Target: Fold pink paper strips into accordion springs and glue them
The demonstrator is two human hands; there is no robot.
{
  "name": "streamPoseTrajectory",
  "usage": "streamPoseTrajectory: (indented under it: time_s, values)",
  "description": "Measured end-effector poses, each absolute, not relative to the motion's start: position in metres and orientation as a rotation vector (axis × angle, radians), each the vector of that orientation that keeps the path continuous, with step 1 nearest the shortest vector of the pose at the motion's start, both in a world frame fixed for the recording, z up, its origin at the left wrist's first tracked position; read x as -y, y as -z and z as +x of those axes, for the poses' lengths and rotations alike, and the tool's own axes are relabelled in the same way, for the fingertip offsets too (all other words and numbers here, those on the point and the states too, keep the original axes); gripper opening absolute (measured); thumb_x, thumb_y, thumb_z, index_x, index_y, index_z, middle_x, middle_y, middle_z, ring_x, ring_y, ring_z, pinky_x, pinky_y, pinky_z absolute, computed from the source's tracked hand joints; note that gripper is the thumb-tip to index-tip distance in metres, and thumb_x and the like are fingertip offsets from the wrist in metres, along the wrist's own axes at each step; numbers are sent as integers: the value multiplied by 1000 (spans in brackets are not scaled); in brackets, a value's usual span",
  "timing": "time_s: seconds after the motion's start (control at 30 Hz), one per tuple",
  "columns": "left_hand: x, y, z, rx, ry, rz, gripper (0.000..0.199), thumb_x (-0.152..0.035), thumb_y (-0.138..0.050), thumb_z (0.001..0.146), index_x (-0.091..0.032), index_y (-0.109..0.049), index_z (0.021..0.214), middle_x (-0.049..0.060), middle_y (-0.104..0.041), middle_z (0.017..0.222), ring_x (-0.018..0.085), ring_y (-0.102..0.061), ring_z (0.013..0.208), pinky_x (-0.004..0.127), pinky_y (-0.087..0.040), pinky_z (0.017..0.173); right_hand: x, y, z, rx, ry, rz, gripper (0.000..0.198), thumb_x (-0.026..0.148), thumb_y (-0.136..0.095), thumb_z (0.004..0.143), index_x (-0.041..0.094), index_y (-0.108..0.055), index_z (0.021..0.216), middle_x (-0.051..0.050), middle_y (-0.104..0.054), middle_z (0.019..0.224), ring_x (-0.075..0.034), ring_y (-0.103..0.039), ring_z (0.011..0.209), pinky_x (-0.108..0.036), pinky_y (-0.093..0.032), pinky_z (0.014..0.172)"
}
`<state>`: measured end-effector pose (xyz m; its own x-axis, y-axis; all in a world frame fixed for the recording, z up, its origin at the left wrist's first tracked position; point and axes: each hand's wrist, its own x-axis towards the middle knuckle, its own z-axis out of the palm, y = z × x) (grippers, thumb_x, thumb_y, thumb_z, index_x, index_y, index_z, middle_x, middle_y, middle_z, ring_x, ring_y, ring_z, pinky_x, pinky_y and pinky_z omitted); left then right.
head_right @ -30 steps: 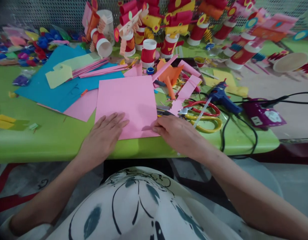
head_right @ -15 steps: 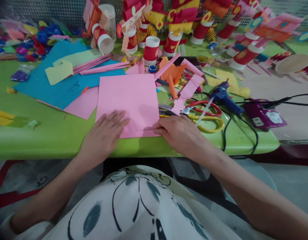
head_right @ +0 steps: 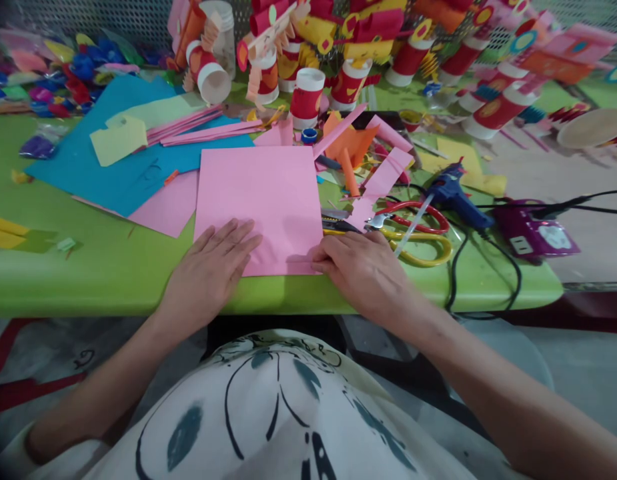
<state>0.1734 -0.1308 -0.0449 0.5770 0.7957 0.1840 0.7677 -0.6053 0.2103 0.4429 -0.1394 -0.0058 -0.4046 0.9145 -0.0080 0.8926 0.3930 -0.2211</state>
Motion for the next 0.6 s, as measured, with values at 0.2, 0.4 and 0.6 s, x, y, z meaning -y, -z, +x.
streamPoseTrajectory:
  time_s: [0.2, 0.4, 0.6]
  values:
    - [131, 44, 174, -1341, -420, 2667, 45, -23, -35, 106, -22, -49, 149, 4, -44, 160, 25, -38, 150, 51, -31, 123, 138, 3, 442, 2571, -258, -1666, 23, 32, -45, 97, 25, -64, 87, -3, -75, 88, -26, -67, 88, -42, -35, 82]
    - [133, 39, 178, -1381, -448, 2601, 45, -38, -36, 107, -23, -53, 146, 2, -46, 159, 24, -38, 150, 48, -28, 125, 140, 6, 443, 2556, -205, -1654, 25, 36, -46, 99, 25, -64, 85, -3, -73, 85, -25, -64, 85, -41, -32, 84]
    - [133, 38, 178, -1393, -446, 2616, 47, -43, -38, 106, -23, -53, 146, 2, -47, 159, 25, -39, 150, 46, -28, 125, 140, 9, 452, 2559, -214, -1594, 25, 31, -45, 99, 23, -66, 88, -2, -73, 86, -24, -66, 86, -41, -32, 87]
